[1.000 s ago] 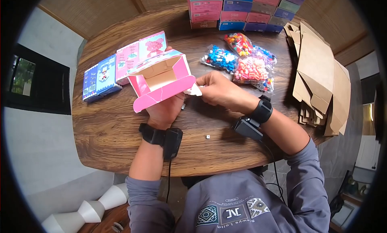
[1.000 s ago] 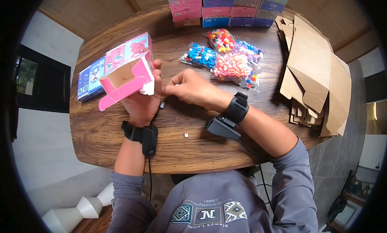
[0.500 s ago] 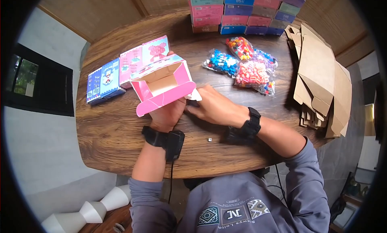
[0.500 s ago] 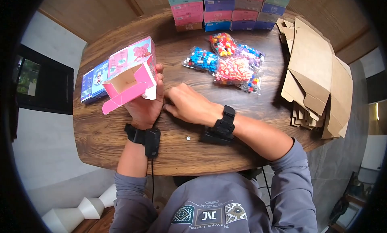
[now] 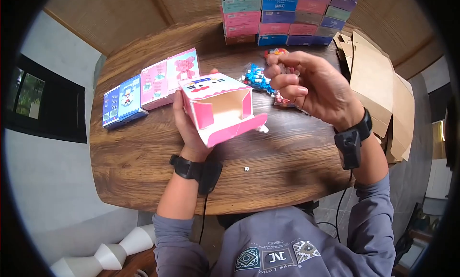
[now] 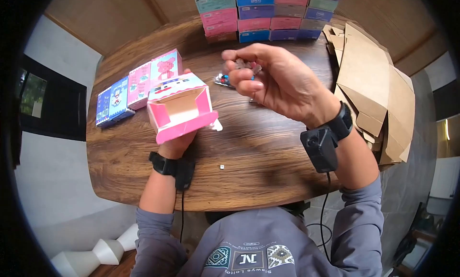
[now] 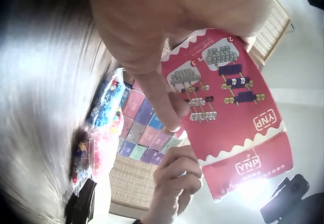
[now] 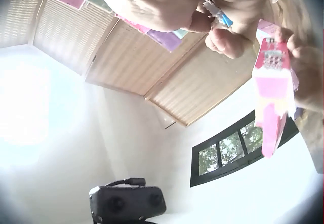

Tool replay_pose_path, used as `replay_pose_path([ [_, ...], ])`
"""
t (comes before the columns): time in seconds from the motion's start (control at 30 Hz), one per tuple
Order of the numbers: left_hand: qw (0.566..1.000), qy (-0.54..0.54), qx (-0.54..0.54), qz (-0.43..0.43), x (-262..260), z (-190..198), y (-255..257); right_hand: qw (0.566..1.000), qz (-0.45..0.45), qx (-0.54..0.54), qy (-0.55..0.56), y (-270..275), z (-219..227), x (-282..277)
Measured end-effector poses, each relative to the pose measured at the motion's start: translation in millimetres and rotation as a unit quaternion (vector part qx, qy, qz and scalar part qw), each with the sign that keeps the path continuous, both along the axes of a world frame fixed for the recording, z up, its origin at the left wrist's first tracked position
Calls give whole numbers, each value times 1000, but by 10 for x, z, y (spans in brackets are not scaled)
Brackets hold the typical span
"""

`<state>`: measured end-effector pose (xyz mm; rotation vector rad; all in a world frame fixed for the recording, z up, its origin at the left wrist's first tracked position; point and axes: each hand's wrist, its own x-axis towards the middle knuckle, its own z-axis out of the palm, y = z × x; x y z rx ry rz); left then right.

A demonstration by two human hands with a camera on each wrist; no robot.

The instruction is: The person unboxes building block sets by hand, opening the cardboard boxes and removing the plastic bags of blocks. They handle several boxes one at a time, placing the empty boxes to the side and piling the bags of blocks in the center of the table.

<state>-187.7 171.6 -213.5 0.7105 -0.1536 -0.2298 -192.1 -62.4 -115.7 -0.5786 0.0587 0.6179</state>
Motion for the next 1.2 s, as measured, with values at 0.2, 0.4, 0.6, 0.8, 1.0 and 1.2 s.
replay_pose_path([
  [0.2, 997, 20, -31, -63, -38, -7, -11, 981, -54, -129, -137, 284, 309, -6],
  [0.4, 994, 74, -14, -78, -87, 76, -51, 957, -128, -138, -221, 652, 267, 130],
  [0.6, 994, 67, -22, -85, -61, 35, -18, 941, -121, -174, -263, 806, 272, 199],
  [0.8, 993, 58, -65, -85, -40, -39, -8, 915, -120, -215, -318, 892, 280, 214],
  [1.0, 992, 30, -83, -86, -63, 46, -25, 889, -94, -270, -359, 903, 302, 173],
  [1.2, 994, 23, -66, -86, -58, 73, -34, 849, -110, -283, -433, 878, 284, 150],
])
